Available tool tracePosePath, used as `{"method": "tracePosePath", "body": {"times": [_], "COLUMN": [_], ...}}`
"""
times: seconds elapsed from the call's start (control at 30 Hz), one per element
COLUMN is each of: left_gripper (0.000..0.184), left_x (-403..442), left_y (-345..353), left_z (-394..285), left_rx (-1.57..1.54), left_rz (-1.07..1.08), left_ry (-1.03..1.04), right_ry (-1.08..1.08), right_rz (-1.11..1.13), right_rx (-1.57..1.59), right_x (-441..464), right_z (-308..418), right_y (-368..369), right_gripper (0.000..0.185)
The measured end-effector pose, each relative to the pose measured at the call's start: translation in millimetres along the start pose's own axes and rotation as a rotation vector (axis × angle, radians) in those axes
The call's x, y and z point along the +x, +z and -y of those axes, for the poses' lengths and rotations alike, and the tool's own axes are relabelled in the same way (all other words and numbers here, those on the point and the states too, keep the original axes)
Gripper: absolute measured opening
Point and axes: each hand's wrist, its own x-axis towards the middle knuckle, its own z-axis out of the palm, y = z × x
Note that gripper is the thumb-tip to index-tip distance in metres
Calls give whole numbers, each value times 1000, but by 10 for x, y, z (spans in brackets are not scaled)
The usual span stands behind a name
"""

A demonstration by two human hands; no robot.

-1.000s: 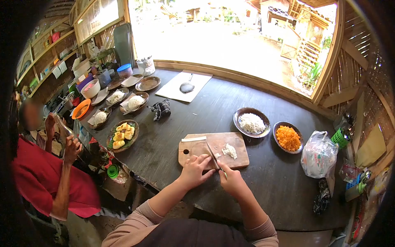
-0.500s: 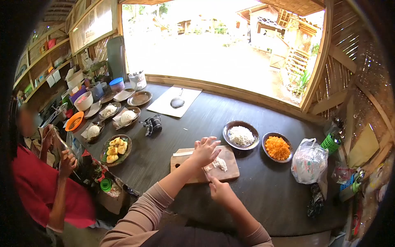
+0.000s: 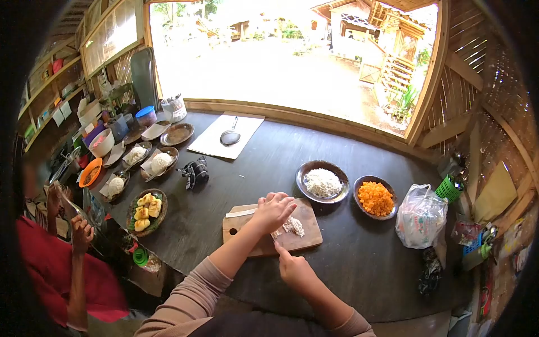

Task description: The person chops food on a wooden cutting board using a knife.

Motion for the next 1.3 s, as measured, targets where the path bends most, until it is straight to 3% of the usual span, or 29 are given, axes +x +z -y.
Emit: {"method": "tracePosePath", "body": {"times": [0.37, 0.53, 0.67, 0.73, 0.8, 0.97, 1.03, 1.13, 1.3], "left_gripper": [45, 35, 30, 31, 31, 29, 28, 22, 19], "left_x": [20, -2, -55, -197, -312, -517, -526, -476, -456], "left_y": [15, -32, -280, -524, -702, -664, -653, -600, -580], "left_z": [42, 145, 295, 349, 428, 702, 772, 879, 908], "left_rx": [-35, -165, -120, -89, -43, 14, -27, -135, -234], "left_rz": [-68, -302, -386, -330, -125, -50, -3, 38, 46], "left_ry": [12, 126, 70, 28, -169, -200, -207, -182, -160], "right_ry": [-1, 65, 64, 112, 104, 164, 375, 421, 332], "right_rz": [-20, 39, 16, -13, -2, 118, 154, 79, 9], "right_rx": [16, 83, 100, 127, 148, 199, 254, 254, 226], "right_x": [21, 7, 6, -2, 7, 31, 56, 85, 107], "right_z": [57, 98, 141, 171, 154, 177, 256, 191, 96], "right_y": [-11, -89, -156, -188, -187, -219, -302, -365, -381], "right_gripper": [43, 43, 45, 46, 45, 43, 41, 41, 46]}}
